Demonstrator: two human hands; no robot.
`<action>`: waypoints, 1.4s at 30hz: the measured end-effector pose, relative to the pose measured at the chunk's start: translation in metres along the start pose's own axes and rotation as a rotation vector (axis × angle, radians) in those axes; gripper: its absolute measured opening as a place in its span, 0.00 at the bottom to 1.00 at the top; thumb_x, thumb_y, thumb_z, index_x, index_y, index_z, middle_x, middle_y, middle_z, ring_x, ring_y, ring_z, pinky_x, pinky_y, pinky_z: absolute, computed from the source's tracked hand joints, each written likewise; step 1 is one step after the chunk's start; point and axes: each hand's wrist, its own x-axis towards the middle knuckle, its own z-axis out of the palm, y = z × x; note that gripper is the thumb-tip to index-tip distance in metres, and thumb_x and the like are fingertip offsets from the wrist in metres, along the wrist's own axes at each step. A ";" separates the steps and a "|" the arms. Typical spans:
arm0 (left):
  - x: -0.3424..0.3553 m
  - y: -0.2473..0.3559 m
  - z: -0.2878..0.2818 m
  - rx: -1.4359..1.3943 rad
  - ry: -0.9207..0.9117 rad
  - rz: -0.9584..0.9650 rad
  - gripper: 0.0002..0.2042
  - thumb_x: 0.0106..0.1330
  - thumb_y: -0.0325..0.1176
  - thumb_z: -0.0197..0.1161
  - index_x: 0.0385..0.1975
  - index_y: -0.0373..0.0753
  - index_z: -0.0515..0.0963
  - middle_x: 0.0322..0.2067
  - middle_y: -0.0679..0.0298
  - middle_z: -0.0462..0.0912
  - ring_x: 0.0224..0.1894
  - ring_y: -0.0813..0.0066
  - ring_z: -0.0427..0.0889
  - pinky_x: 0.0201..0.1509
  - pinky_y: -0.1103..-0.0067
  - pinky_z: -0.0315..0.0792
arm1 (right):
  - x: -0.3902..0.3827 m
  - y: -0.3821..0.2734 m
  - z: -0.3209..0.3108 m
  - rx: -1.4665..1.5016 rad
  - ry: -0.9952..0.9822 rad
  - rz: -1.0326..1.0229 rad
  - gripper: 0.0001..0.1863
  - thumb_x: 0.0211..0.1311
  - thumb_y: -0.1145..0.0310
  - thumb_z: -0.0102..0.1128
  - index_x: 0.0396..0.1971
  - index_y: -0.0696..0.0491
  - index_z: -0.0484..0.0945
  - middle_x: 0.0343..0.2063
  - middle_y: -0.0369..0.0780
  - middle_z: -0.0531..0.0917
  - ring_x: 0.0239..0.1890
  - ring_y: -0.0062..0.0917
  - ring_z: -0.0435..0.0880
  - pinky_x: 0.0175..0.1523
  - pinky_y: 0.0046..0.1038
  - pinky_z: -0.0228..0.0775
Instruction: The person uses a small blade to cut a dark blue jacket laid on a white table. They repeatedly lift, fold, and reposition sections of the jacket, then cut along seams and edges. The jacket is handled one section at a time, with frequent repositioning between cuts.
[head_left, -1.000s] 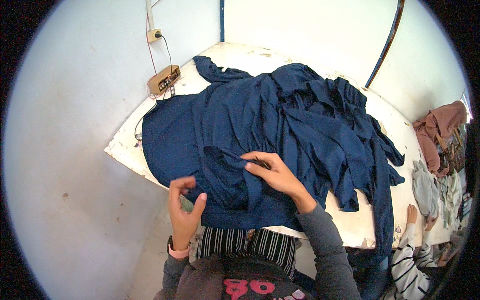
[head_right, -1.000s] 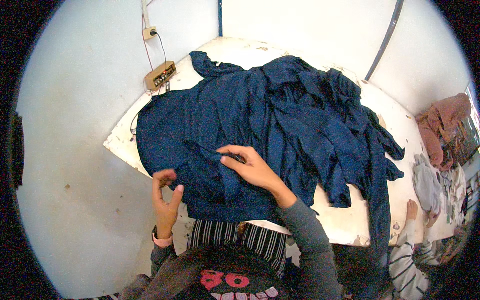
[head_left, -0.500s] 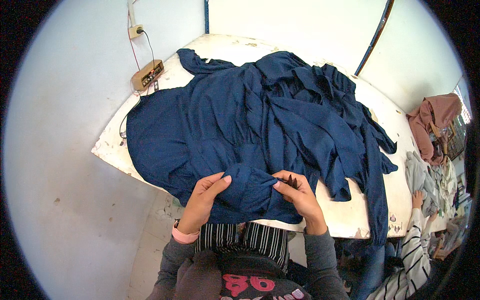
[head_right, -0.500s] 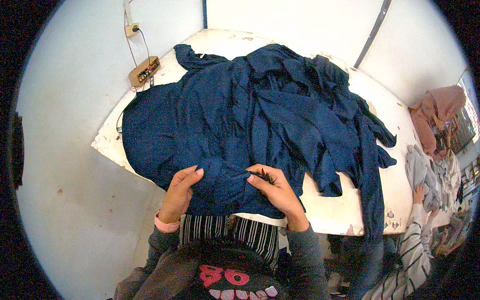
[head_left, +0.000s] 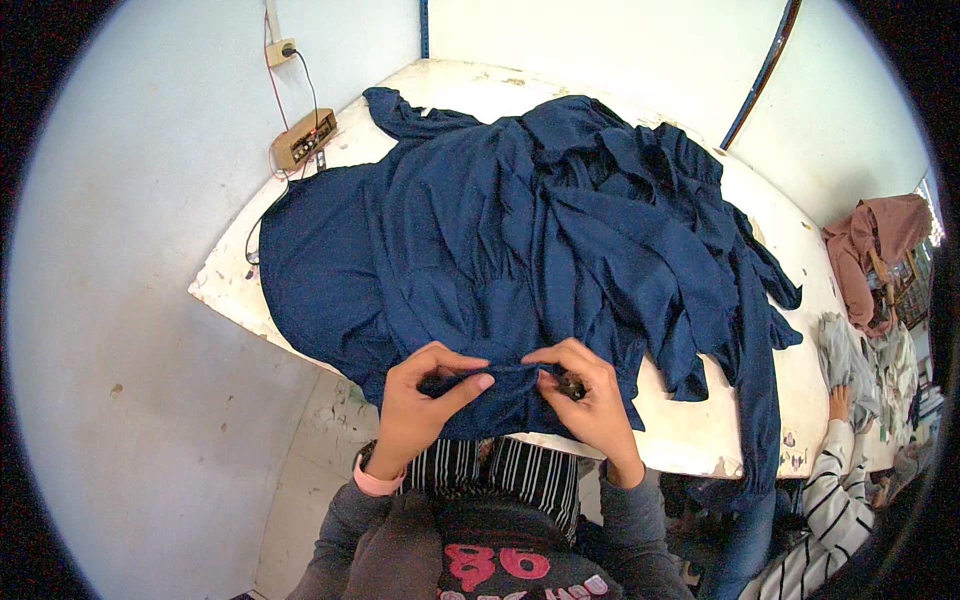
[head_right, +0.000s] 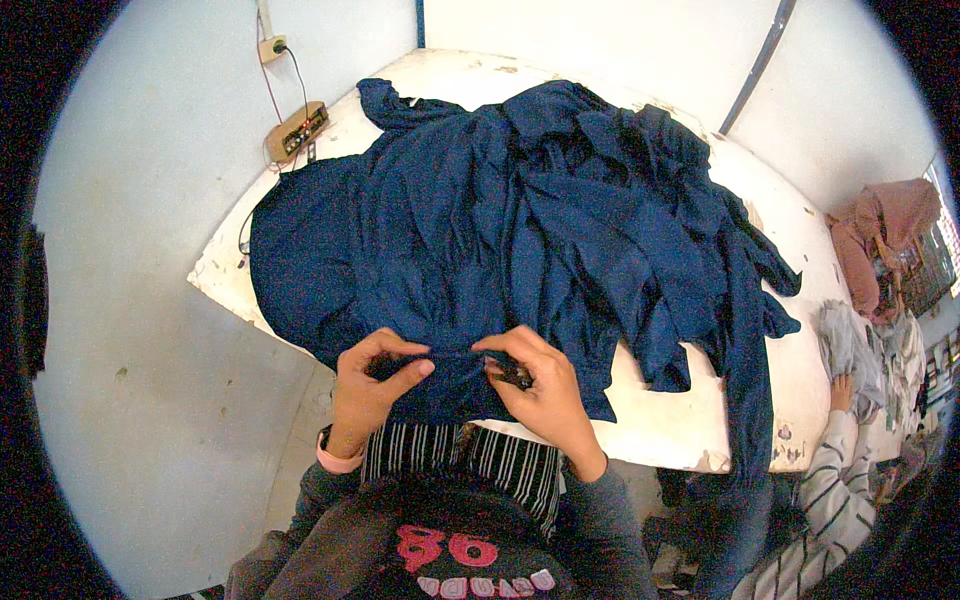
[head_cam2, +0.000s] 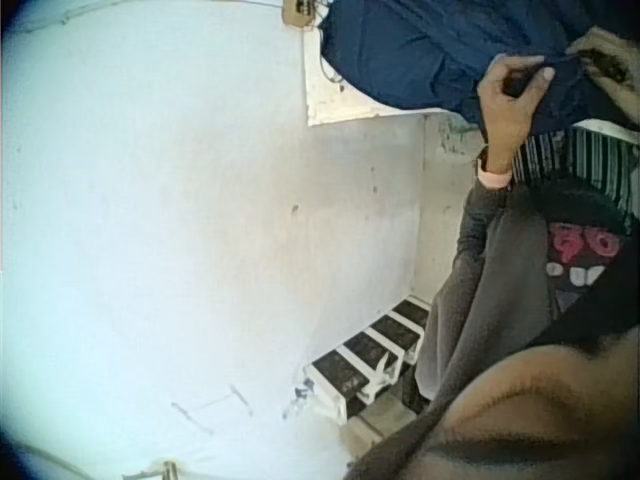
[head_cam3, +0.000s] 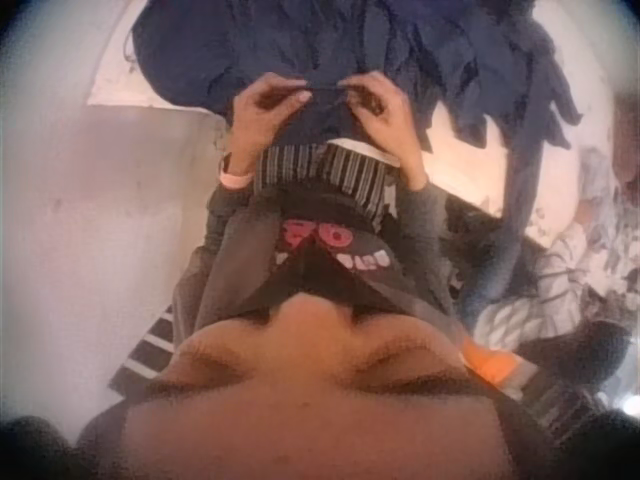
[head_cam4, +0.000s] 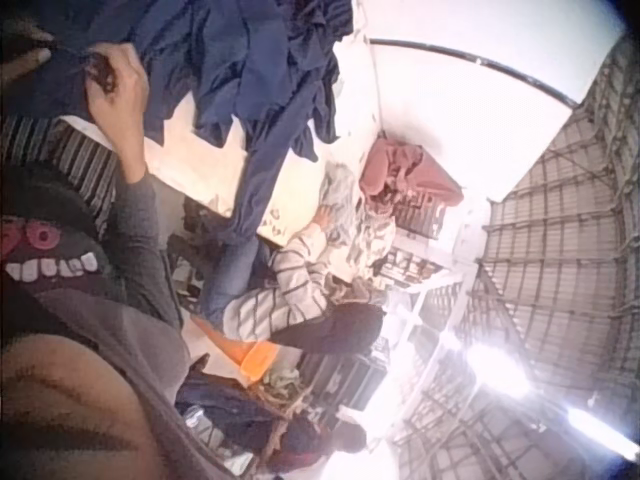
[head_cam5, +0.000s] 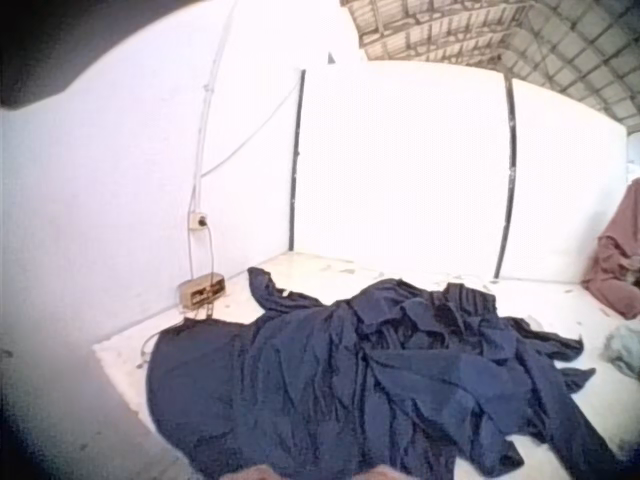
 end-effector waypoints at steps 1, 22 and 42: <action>-0.005 -0.005 0.003 0.144 0.106 0.161 0.08 0.57 0.29 0.74 0.37 0.42 0.88 0.36 0.68 0.87 0.38 0.75 0.83 0.46 0.78 0.69 | -0.001 -0.002 0.001 -0.080 0.069 -0.033 0.14 0.58 0.77 0.67 0.45 0.56 0.83 0.35 0.34 0.80 0.29 0.15 0.73 0.34 0.19 0.63; -0.046 -0.032 0.023 0.669 0.088 0.861 0.12 0.52 0.35 0.69 0.38 0.53 0.88 0.41 0.80 0.86 0.34 0.84 0.80 0.41 0.80 0.65 | -0.053 0.004 0.037 0.348 0.185 0.185 0.16 0.61 0.75 0.71 0.45 0.56 0.75 0.33 0.38 0.85 0.33 0.16 0.82 0.36 0.19 0.71; -0.041 -0.051 0.020 0.521 0.165 0.609 0.09 0.41 0.27 0.69 0.24 0.47 0.84 0.36 0.70 0.85 0.38 0.70 0.85 0.40 0.72 0.74 | -0.076 0.038 0.034 0.284 0.307 0.453 0.17 0.59 0.79 0.70 0.46 0.56 0.75 0.39 0.36 0.80 0.40 0.17 0.80 0.45 0.18 0.74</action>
